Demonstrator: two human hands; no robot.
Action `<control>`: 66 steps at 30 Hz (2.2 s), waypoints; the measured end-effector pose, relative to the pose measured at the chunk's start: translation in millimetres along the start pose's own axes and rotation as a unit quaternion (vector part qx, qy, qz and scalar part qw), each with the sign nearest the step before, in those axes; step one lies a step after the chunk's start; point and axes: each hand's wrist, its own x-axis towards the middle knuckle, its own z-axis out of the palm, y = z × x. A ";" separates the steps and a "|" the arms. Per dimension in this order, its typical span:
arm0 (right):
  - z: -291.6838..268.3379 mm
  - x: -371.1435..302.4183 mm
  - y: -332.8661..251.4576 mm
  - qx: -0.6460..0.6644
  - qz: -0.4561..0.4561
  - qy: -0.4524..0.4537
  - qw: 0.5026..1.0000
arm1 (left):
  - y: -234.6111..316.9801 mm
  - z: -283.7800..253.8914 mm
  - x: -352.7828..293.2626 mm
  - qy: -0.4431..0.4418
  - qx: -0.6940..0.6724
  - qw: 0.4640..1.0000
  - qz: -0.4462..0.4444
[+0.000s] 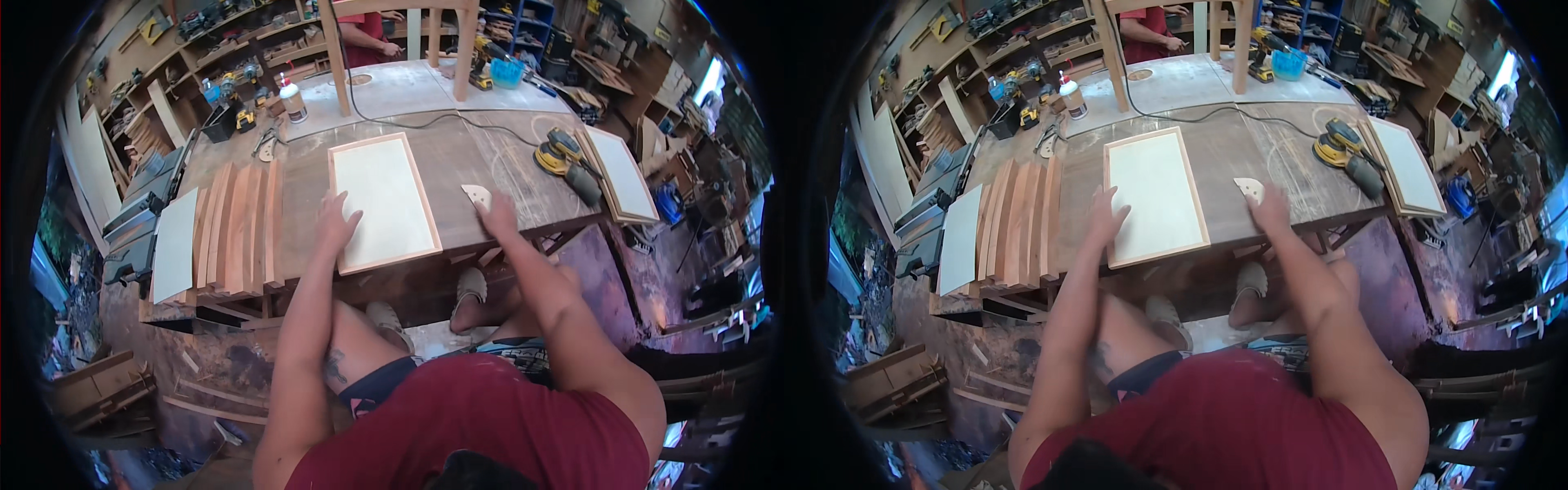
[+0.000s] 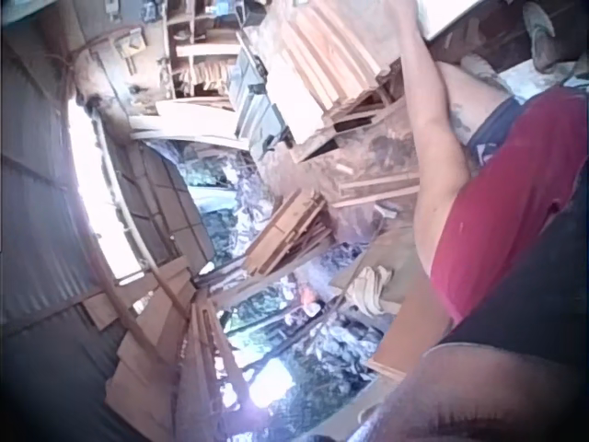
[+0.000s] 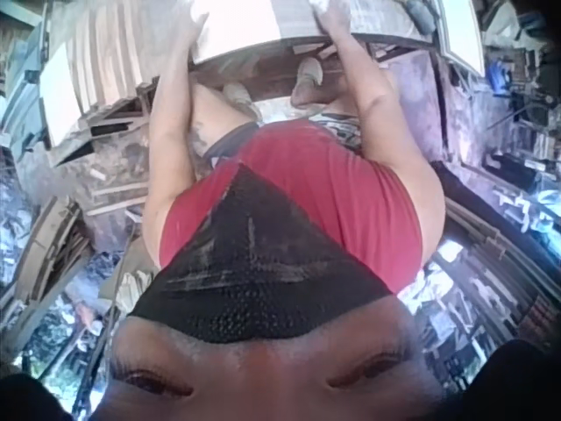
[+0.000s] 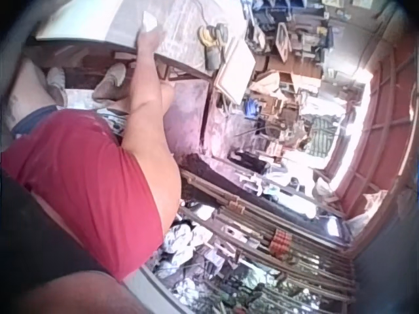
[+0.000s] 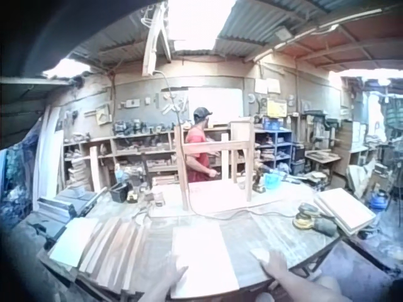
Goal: The person sands the edges of a wooden frame with sandpaper, then fits a wooden panel into the frame and presses it into place by hand.
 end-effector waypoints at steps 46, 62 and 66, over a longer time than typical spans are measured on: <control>105.4 123.7 -133.9 0.096 -0.218 -0.194 0.952 | 47.2 94.0 80.6 -0.083 0.196 0.977 -0.025; 119.4 143.8 -141.6 0.098 -0.238 -0.189 0.948 | 49.2 92.9 80.5 -0.080 0.199 0.977 -0.020; 100.7 96.5 -119.8 0.083 -0.239 -0.203 0.946 | 47.1 94.6 81.2 -0.100 0.203 0.973 -0.033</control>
